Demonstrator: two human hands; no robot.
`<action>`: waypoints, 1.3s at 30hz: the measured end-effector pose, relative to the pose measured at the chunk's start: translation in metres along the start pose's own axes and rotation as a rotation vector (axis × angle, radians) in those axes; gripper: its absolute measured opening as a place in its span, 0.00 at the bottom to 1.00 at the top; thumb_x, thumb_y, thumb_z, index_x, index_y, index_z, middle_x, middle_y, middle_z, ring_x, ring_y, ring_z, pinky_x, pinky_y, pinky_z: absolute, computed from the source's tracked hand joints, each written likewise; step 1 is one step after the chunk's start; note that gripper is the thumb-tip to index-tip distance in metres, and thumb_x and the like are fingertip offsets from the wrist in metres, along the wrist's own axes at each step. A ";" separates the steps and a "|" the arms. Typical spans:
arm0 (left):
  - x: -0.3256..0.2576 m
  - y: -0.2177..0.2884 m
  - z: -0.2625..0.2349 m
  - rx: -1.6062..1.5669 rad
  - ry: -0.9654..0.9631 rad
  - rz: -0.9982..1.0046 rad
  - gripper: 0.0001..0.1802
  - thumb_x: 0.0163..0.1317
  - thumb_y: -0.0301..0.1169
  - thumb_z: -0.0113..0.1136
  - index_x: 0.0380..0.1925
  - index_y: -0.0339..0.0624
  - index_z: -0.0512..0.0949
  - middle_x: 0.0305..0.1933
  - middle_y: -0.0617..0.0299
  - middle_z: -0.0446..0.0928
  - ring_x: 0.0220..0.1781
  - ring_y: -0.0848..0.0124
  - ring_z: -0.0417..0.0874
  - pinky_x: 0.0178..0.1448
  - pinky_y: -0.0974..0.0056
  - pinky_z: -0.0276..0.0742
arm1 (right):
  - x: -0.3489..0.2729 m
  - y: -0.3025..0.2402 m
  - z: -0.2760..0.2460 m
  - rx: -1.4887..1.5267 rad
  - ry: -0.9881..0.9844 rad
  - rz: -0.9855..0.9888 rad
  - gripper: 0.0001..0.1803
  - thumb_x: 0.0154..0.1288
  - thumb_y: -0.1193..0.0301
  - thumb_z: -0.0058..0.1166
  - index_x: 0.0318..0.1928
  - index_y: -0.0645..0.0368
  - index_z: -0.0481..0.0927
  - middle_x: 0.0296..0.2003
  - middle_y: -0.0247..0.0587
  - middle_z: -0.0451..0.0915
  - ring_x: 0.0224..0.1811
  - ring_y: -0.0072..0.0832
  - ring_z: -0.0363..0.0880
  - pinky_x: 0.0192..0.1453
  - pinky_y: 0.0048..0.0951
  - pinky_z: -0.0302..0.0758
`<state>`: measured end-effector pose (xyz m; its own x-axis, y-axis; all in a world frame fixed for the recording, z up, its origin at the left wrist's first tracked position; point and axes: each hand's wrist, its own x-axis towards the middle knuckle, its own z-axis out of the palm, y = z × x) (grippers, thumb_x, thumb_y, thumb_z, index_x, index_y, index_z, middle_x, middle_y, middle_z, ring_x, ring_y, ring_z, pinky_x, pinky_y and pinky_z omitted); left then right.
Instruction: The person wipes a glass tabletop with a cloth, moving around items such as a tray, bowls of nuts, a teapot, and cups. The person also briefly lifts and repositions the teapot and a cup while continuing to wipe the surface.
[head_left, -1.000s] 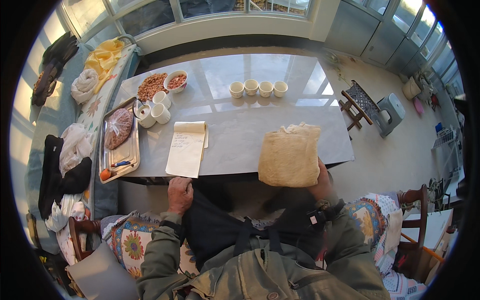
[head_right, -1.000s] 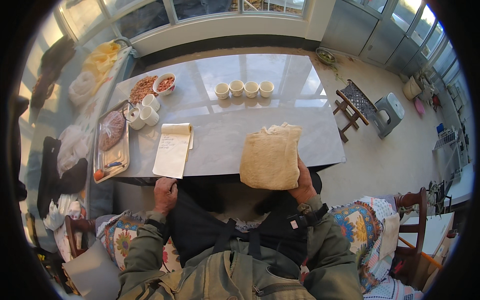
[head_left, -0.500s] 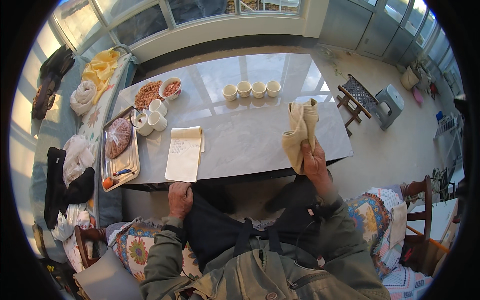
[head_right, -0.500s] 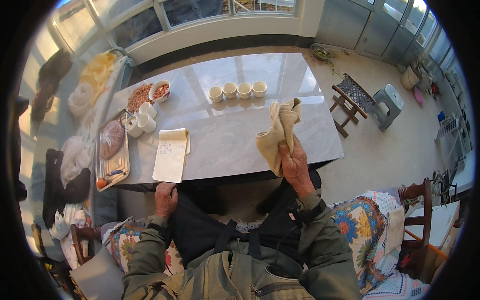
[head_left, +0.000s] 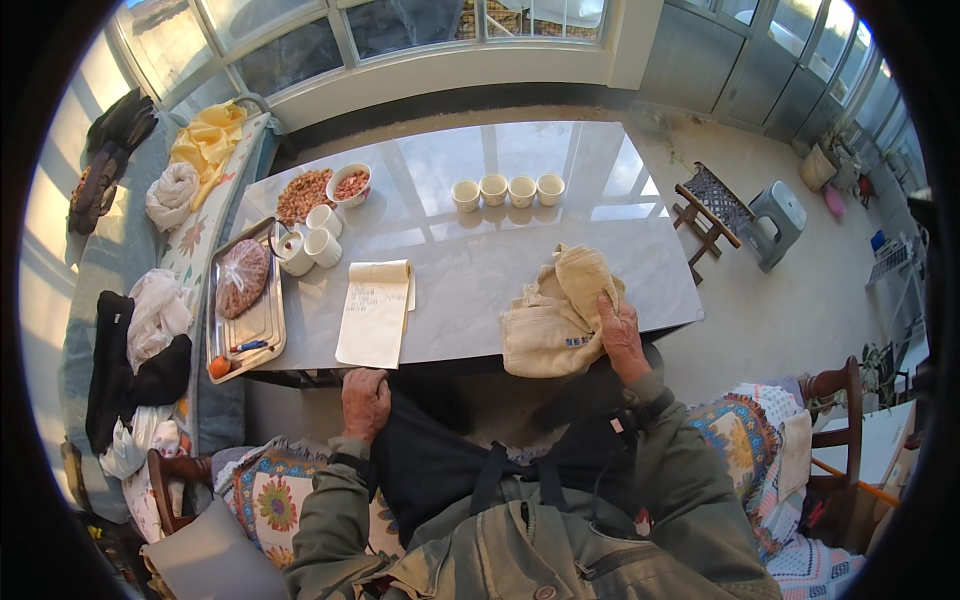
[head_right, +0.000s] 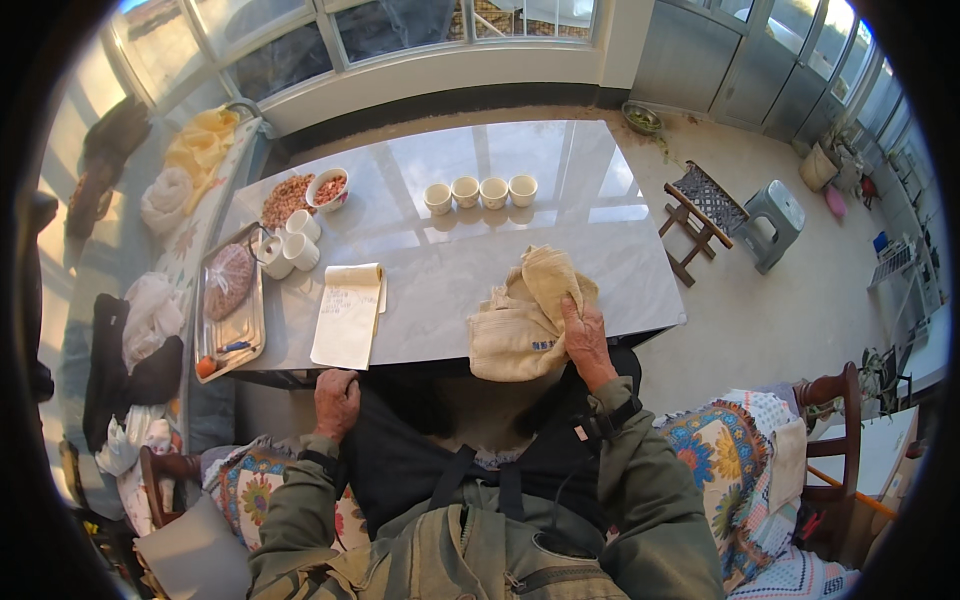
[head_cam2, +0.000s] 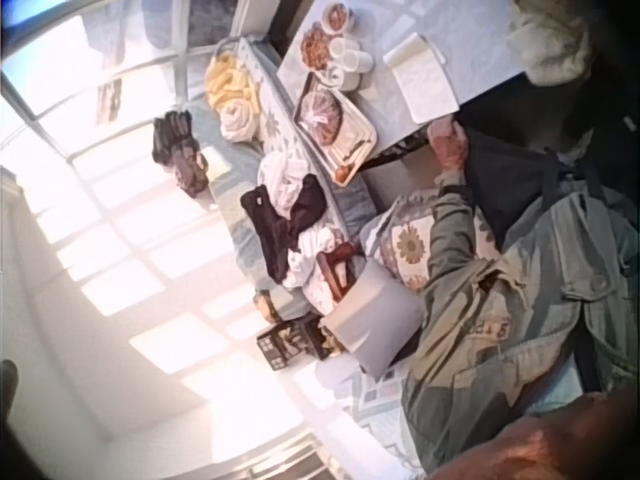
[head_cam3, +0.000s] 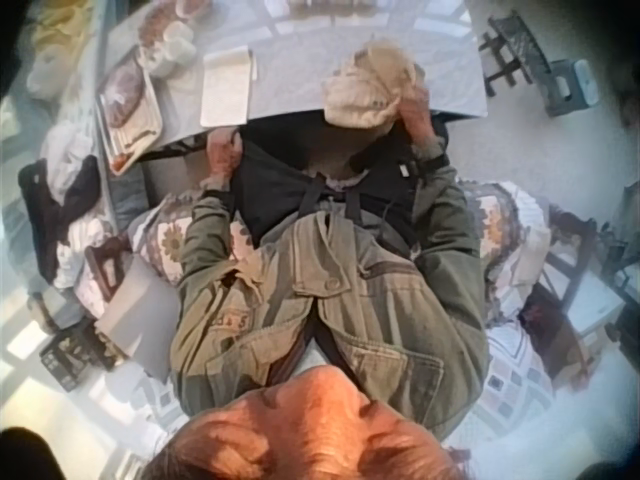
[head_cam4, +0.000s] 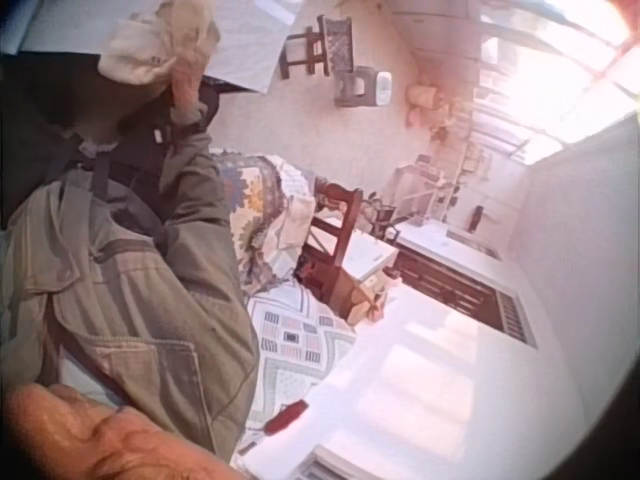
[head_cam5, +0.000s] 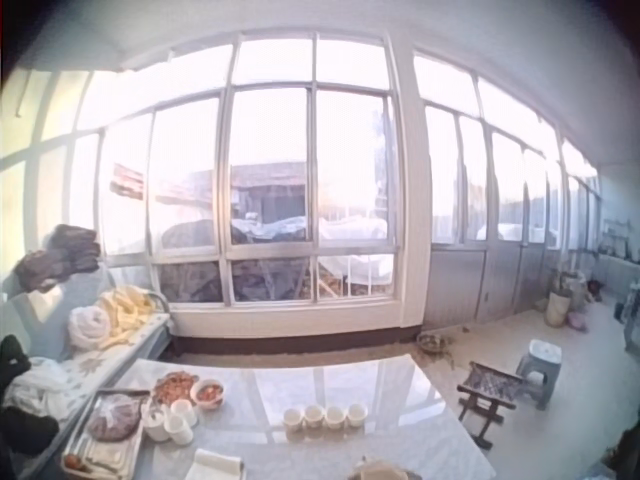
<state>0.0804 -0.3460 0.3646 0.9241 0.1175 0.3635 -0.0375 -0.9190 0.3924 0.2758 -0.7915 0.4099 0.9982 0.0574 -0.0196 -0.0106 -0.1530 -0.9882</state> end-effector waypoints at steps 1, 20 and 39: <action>0.000 0.000 0.000 -0.001 -0.001 -0.001 0.06 0.65 0.26 0.64 0.40 0.39 0.86 0.41 0.52 0.86 0.50 0.50 0.85 0.63 0.48 0.77 | 0.001 -0.002 -0.004 0.136 0.003 -0.004 0.25 0.86 0.54 0.54 0.61 0.65 0.84 0.52 0.45 0.89 0.56 0.36 0.86 0.61 0.36 0.80; -0.003 -0.001 0.007 0.016 -0.017 0.016 0.06 0.64 0.25 0.64 0.39 0.39 0.86 0.41 0.51 0.85 0.51 0.49 0.84 0.64 0.47 0.76 | -0.045 -0.116 -0.043 1.048 -0.017 0.102 0.33 0.89 0.49 0.44 0.77 0.61 0.68 0.70 0.48 0.79 0.70 0.41 0.81 0.74 0.46 0.79; 0.006 0.013 -0.003 0.018 0.003 0.034 0.07 0.63 0.25 0.65 0.41 0.40 0.86 0.42 0.49 0.85 0.49 0.46 0.85 0.59 0.46 0.78 | -0.171 -0.258 -0.070 0.833 -0.070 -0.146 0.29 0.89 0.55 0.43 0.74 0.66 0.70 0.65 0.54 0.81 0.64 0.42 0.85 0.64 0.44 0.85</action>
<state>0.0845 -0.3560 0.3745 0.9213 0.0874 0.3789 -0.0617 -0.9292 0.3643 0.1116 -0.8308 0.6791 0.9873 0.0849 0.1345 0.0502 0.6358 -0.7702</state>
